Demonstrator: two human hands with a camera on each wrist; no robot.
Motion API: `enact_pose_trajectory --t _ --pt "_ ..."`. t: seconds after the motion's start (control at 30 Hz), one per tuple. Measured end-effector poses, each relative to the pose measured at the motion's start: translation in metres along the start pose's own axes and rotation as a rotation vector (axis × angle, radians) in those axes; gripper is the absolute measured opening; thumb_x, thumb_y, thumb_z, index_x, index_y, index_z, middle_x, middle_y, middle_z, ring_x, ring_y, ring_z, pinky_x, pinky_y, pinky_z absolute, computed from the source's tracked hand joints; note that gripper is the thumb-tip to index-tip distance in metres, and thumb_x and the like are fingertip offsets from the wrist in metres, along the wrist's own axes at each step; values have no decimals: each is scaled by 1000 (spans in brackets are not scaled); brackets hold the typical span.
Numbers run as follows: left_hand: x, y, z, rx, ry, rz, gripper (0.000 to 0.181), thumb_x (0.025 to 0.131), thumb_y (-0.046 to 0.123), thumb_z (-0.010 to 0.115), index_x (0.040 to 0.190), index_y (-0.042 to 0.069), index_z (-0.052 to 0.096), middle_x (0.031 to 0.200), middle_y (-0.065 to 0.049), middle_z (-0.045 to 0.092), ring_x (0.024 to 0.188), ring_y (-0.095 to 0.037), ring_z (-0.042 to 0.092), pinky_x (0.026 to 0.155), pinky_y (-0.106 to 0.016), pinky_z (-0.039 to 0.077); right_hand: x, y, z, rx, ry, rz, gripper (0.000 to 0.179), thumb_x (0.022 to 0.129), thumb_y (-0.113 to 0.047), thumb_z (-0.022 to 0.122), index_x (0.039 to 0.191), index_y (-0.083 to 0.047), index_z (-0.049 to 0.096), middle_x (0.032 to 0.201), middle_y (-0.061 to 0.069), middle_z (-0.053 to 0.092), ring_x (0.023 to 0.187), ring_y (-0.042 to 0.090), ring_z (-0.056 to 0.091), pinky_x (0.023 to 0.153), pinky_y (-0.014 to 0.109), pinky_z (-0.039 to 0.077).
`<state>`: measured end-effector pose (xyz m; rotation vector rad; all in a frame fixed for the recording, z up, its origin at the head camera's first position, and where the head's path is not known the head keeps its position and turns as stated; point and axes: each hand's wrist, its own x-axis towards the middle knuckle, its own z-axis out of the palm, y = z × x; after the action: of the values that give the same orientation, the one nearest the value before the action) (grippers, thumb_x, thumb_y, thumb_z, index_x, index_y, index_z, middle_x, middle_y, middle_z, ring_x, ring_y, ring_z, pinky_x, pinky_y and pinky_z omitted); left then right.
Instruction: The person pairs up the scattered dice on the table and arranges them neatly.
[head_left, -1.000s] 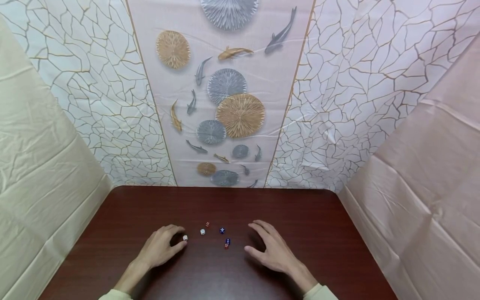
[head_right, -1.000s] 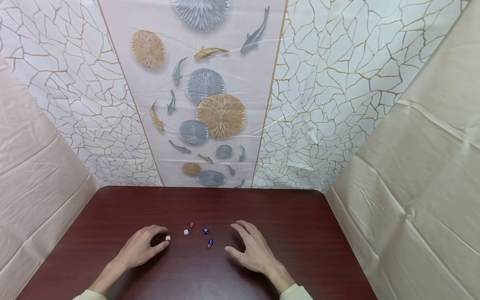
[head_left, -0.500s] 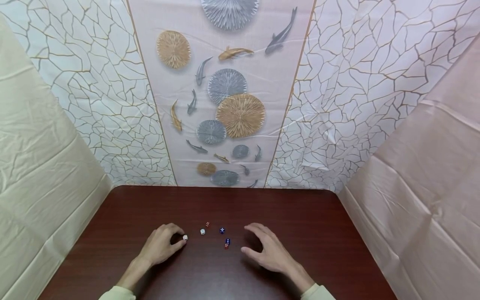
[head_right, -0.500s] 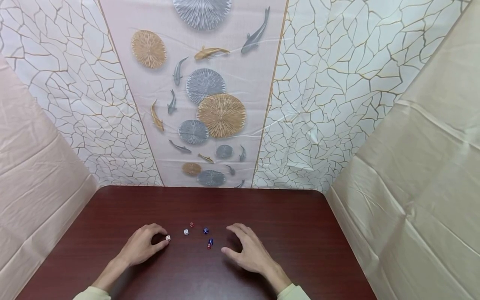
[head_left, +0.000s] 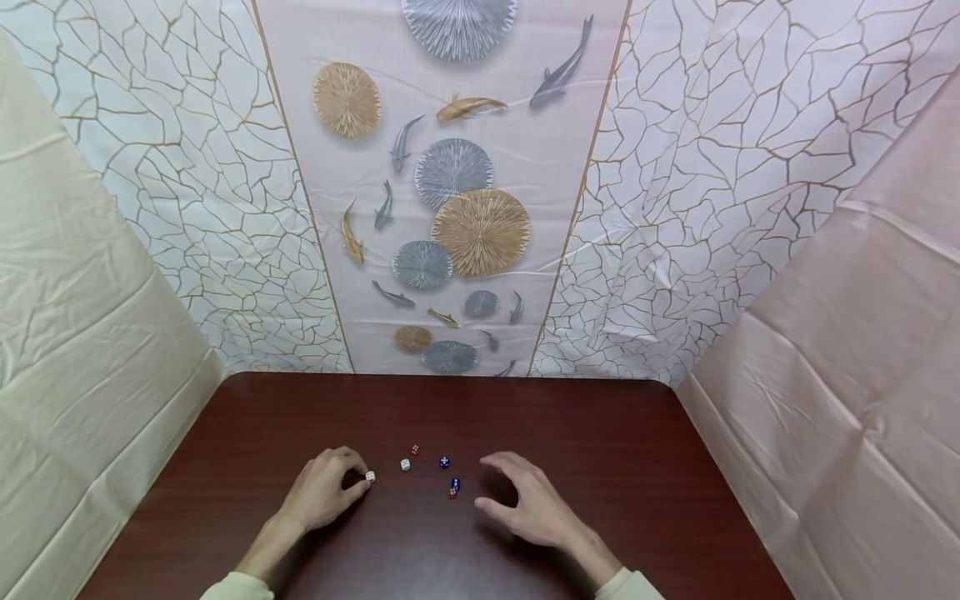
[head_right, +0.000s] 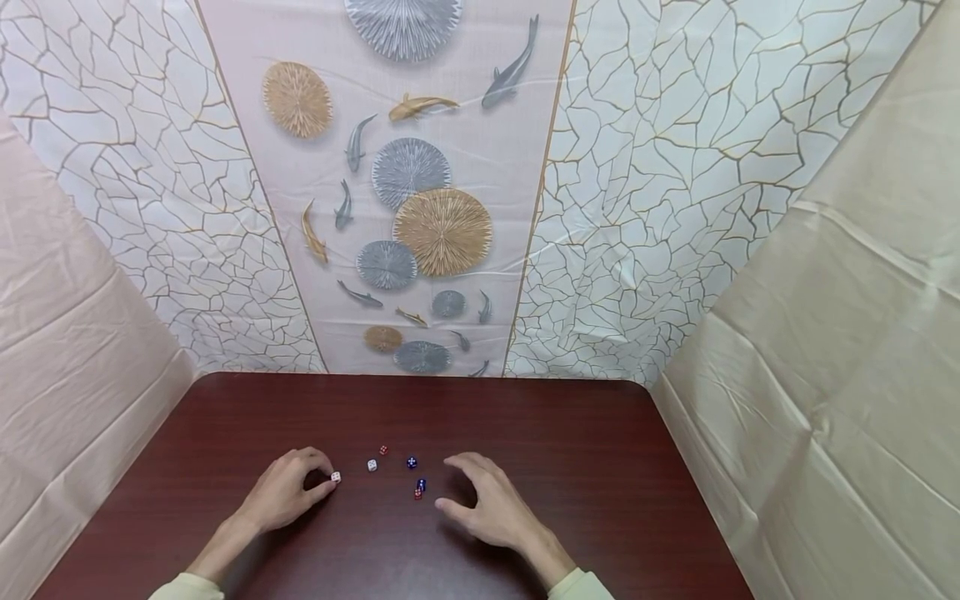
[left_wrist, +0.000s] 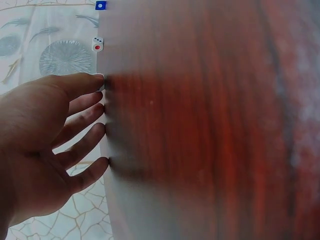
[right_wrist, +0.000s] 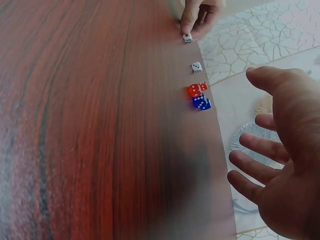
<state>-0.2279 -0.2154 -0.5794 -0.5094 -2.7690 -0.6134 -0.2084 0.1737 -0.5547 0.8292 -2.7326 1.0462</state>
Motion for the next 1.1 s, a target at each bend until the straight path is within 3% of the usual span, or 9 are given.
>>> enact_pose_trajectory --t 0.3,0.73,1.1 --pt "-3 9 2 -8 -2 20 10 93 24 93 96 22 83 108 4 82 103 -23 78 90 -47 64 2 -2 4 27 -27 14 58 104 -45 82 151 -15 68 150 -2 71 133 23 71 110 48 61" --pt "-6 40 0 -142 -14 124 10 97 23 90 96 25 80 107 11 80 103 -16 78 90 -41 64 12 -3 10 35 -31 -31 52 105 -35 82 148 -9 70 149 4 72 138 25 70 114 50 60" --pt "-19 70 5 -193 -122 208 10 99 22 87 99 26 78 104 18 75 102 -4 71 90 -36 63 16 -1 13 31 -20 -49 46 107 -31 79 146 -8 71 147 6 73 137 27 71 113 52 60"
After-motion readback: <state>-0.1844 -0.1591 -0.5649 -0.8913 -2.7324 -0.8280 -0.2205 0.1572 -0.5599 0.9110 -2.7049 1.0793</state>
